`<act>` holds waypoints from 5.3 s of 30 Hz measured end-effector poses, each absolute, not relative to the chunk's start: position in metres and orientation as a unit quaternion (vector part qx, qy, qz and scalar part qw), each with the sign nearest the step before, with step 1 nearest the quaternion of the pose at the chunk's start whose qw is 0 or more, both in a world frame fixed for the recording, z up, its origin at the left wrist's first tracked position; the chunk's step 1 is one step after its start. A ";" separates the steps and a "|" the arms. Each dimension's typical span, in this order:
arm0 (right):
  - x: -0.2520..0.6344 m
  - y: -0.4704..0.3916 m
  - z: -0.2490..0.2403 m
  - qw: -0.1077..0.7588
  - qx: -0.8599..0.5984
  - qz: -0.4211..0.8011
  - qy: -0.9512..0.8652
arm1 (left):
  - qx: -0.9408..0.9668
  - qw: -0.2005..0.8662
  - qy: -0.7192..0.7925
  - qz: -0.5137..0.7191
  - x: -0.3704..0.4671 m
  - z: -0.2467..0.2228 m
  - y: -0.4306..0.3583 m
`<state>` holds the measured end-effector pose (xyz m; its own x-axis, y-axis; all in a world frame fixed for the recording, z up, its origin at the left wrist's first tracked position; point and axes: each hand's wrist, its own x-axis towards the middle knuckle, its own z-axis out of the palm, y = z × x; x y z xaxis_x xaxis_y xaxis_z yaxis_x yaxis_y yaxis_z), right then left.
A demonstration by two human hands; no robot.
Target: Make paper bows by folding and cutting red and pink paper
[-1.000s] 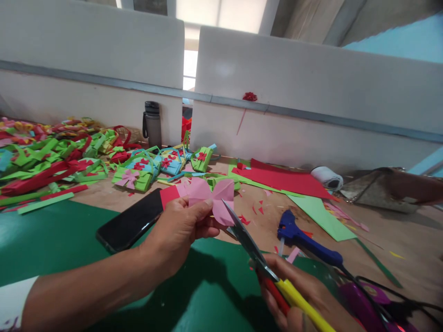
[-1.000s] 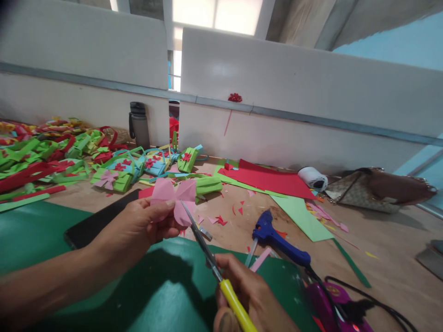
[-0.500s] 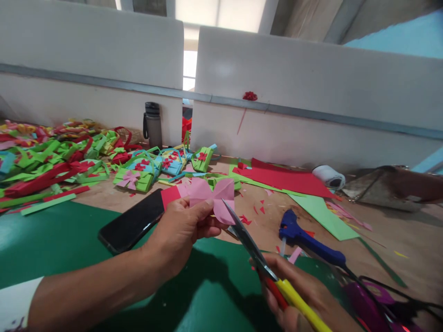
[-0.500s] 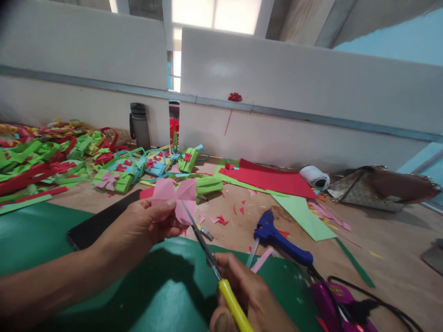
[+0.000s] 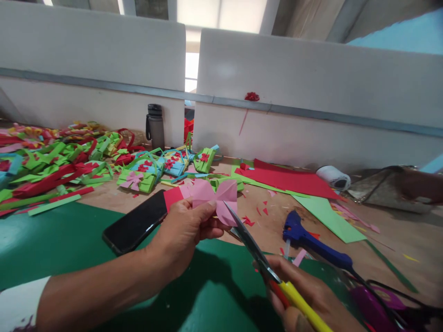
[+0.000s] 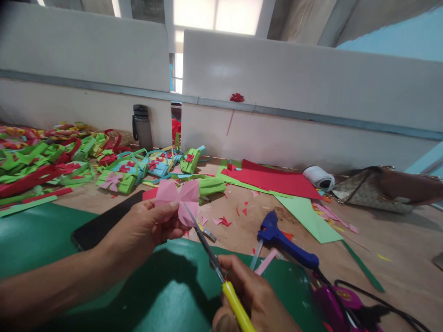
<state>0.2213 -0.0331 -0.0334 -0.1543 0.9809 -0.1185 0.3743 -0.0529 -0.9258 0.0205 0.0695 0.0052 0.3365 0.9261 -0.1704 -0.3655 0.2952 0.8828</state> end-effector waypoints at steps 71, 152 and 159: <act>0.245 -0.026 -0.048 0.317 -0.514 0.462 -0.650 | 0.427 0.704 0.360 0.439 0.018 0.003 0.073; 0.241 -0.022 -0.056 0.325 -0.535 0.462 -0.628 | 0.458 0.699 0.339 0.432 0.017 0.006 0.074; 0.235 -0.021 -0.042 0.332 -0.528 0.471 -0.624 | 0.461 0.685 0.366 0.429 0.017 0.006 0.073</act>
